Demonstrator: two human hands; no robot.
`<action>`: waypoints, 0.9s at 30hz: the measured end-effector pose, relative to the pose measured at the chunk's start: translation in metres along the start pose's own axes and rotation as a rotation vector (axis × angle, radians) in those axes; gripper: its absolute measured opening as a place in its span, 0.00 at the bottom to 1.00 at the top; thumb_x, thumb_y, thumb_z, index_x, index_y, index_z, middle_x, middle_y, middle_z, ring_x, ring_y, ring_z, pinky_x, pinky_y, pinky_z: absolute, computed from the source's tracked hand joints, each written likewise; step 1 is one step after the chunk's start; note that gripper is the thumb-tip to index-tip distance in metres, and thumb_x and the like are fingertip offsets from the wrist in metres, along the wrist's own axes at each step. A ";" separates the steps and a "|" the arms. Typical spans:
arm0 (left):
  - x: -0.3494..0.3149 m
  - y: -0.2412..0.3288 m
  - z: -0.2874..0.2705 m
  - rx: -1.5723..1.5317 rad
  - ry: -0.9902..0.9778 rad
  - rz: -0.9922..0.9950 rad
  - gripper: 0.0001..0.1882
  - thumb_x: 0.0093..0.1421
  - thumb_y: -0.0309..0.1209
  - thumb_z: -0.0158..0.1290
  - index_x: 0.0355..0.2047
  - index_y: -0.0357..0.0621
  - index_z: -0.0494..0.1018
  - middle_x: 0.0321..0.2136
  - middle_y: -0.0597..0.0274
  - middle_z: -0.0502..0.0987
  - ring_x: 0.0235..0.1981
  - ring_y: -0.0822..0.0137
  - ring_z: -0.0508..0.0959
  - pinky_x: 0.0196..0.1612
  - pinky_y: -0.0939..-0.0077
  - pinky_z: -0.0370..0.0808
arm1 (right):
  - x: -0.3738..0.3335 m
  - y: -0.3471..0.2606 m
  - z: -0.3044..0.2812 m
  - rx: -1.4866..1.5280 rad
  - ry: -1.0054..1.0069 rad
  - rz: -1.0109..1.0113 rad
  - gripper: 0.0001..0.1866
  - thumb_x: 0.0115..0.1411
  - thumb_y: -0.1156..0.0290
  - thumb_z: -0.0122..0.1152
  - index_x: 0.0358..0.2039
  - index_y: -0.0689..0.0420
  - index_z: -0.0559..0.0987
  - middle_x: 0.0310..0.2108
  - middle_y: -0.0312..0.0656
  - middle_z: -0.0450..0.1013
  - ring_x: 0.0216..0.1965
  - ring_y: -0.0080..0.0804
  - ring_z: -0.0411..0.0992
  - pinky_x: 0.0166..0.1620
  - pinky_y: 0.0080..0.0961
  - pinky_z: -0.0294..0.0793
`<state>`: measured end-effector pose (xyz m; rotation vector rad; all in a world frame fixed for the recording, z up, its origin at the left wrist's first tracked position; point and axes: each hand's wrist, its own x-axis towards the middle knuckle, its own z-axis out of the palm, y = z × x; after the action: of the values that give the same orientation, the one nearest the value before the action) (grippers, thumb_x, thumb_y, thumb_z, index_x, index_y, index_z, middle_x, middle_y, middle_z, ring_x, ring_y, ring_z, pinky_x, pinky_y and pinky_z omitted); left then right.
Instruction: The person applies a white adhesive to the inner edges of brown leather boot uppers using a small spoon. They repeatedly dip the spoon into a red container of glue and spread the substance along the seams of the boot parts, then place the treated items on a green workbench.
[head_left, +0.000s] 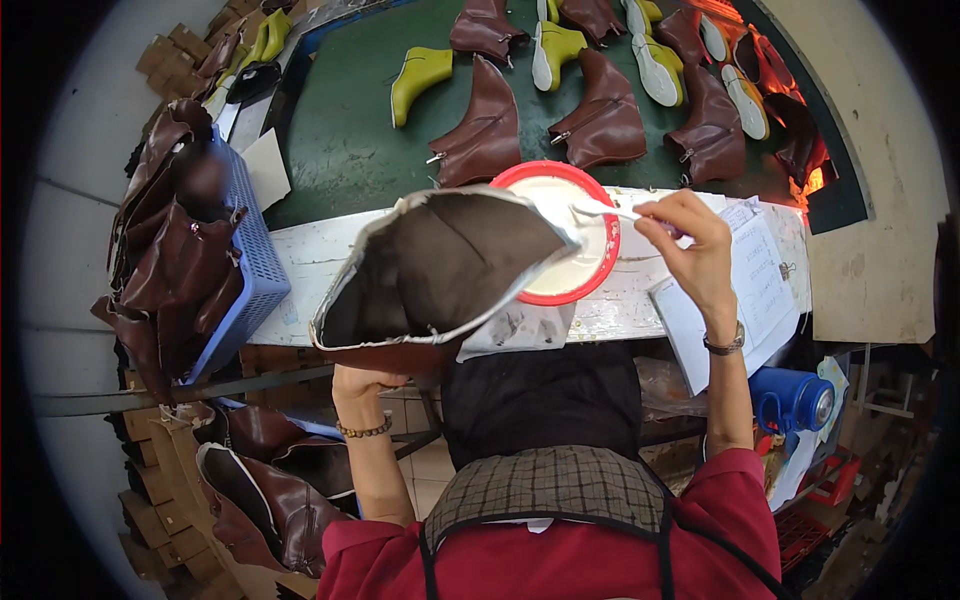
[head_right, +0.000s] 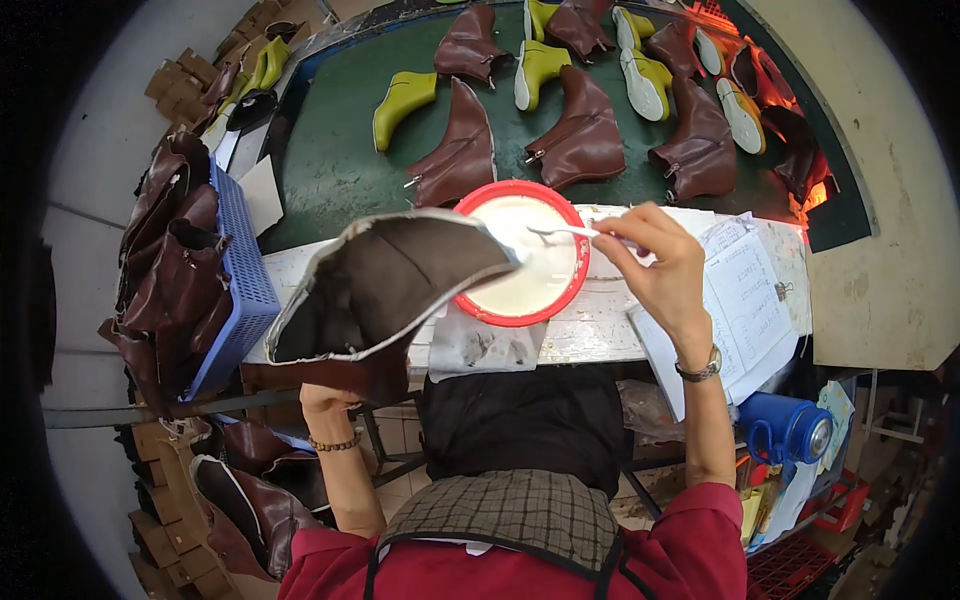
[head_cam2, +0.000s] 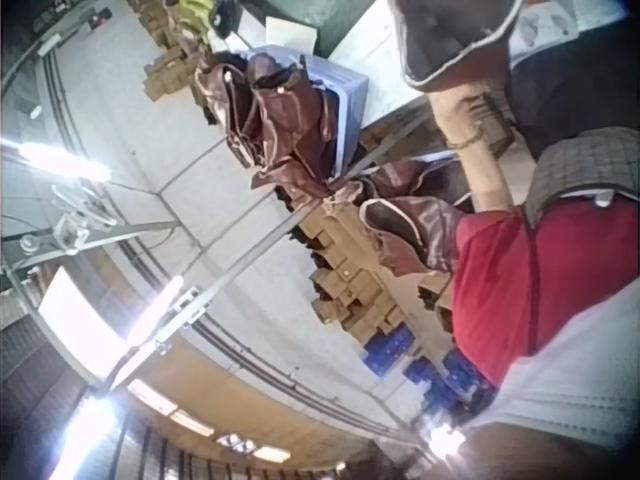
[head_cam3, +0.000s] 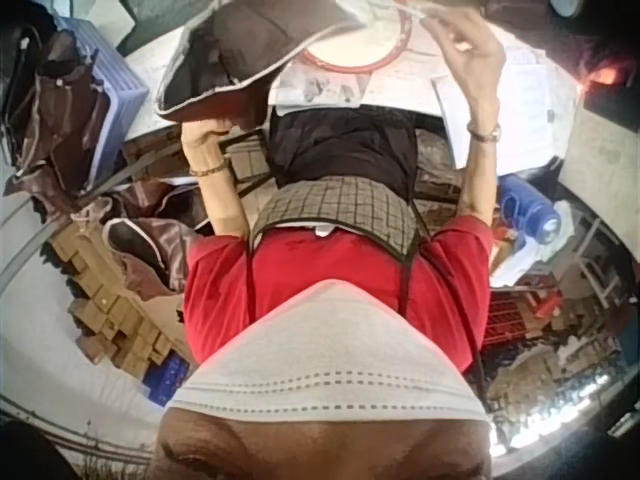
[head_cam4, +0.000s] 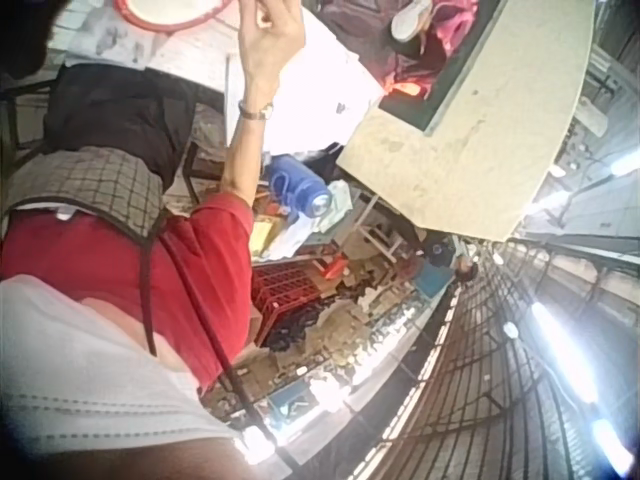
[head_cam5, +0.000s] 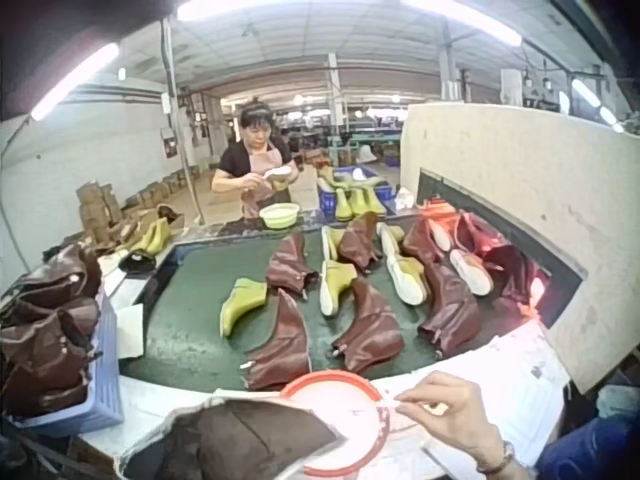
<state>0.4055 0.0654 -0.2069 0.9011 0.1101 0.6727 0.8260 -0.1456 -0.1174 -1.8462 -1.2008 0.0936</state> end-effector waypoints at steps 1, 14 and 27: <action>-0.003 -0.002 0.004 -0.088 0.021 0.003 0.42 0.37 0.13 0.71 0.57 0.26 0.71 0.40 0.43 0.84 0.36 0.55 0.85 0.40 0.58 0.85 | 0.006 -0.004 -0.002 0.067 0.001 -0.084 0.08 0.56 0.73 0.75 0.38 0.54 0.89 0.32 0.34 0.80 0.31 0.27 0.76 0.35 0.23 0.71; 0.004 -0.014 0.025 -0.248 0.078 -0.030 0.38 0.34 0.12 0.68 0.52 0.26 0.74 0.39 0.43 0.84 0.35 0.54 0.85 0.38 0.59 0.84 | 0.029 -0.033 -0.004 -0.011 -0.065 -0.355 0.08 0.55 0.69 0.76 0.37 0.50 0.89 0.31 0.31 0.78 0.33 0.24 0.73 0.43 0.27 0.61; 0.025 -0.056 0.073 -0.340 -0.152 -0.333 0.35 0.31 0.10 0.65 0.47 0.25 0.77 0.39 0.42 0.84 0.34 0.53 0.85 0.36 0.61 0.83 | 0.105 -0.074 0.019 0.075 -0.415 -0.772 0.10 0.52 0.65 0.78 0.36 0.49 0.90 0.33 0.30 0.77 0.37 0.25 0.72 0.53 0.31 0.59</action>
<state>0.4789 0.0052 -0.1981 0.5846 0.0079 0.2980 0.8204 -0.0451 -0.0362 -1.2172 -2.0917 0.0853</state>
